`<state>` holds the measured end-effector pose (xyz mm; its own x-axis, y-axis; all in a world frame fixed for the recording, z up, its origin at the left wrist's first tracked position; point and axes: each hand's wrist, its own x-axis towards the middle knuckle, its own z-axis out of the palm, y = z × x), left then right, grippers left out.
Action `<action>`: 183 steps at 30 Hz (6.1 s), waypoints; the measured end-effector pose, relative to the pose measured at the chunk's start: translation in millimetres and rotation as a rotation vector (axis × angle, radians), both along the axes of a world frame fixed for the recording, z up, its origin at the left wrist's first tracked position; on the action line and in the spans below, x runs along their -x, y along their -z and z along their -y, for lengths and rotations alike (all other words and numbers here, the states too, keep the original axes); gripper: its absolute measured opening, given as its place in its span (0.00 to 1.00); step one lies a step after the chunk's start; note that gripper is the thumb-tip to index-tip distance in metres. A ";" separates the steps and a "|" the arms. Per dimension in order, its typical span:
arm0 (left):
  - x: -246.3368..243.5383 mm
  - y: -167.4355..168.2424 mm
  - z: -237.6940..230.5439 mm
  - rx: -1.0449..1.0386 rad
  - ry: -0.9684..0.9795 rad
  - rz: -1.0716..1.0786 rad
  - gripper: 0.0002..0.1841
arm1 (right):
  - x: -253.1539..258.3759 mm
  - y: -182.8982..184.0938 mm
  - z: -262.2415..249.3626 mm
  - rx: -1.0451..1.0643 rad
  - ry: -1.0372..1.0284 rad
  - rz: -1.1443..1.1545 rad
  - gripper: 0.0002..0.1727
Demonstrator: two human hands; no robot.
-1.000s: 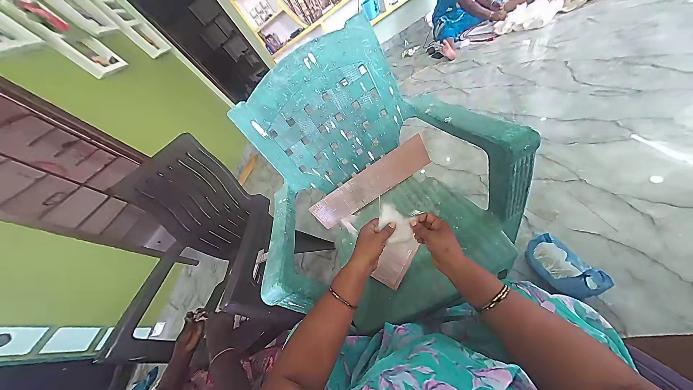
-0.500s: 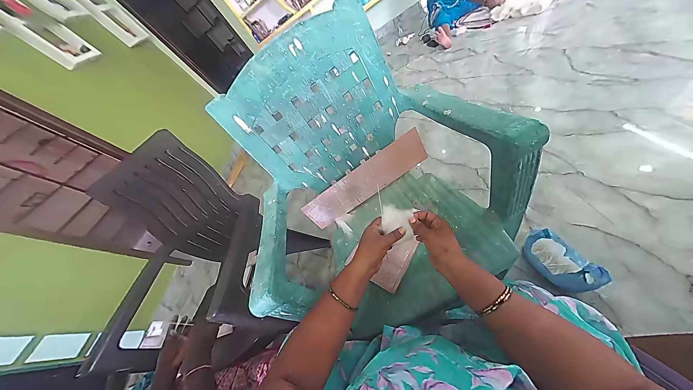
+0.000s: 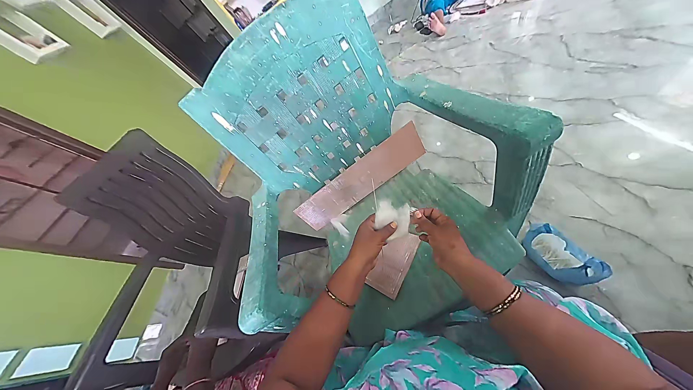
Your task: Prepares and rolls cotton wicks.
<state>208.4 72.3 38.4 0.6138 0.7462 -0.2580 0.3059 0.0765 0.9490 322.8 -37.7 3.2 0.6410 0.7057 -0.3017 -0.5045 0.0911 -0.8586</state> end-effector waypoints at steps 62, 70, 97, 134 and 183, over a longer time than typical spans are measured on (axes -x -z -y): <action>6.8 1.4 -28.1 -0.383 0.029 -0.395 0.12 | 6.4 6.3 -2.9 -0.031 0.126 -0.044 0.07; -16.4 15.5 -63.5 -0.414 0.021 -0.362 0.29 | -1.0 9.8 -5.6 0.036 0.052 0.037 0.03; 45.7 -3.8 33.1 -0.007 -0.096 -0.031 0.05 | 24.7 11.5 12.0 -0.020 -0.175 0.151 0.05; 104.5 16.7 4.1 0.054 -0.026 0.038 0.07 | 66.1 17.6 -16.4 0.031 -0.449 0.331 0.08; 102.0 -14.4 44.7 -0.145 -0.019 -0.204 0.05 | 61.4 15.0 10.6 -0.161 -0.394 0.063 0.15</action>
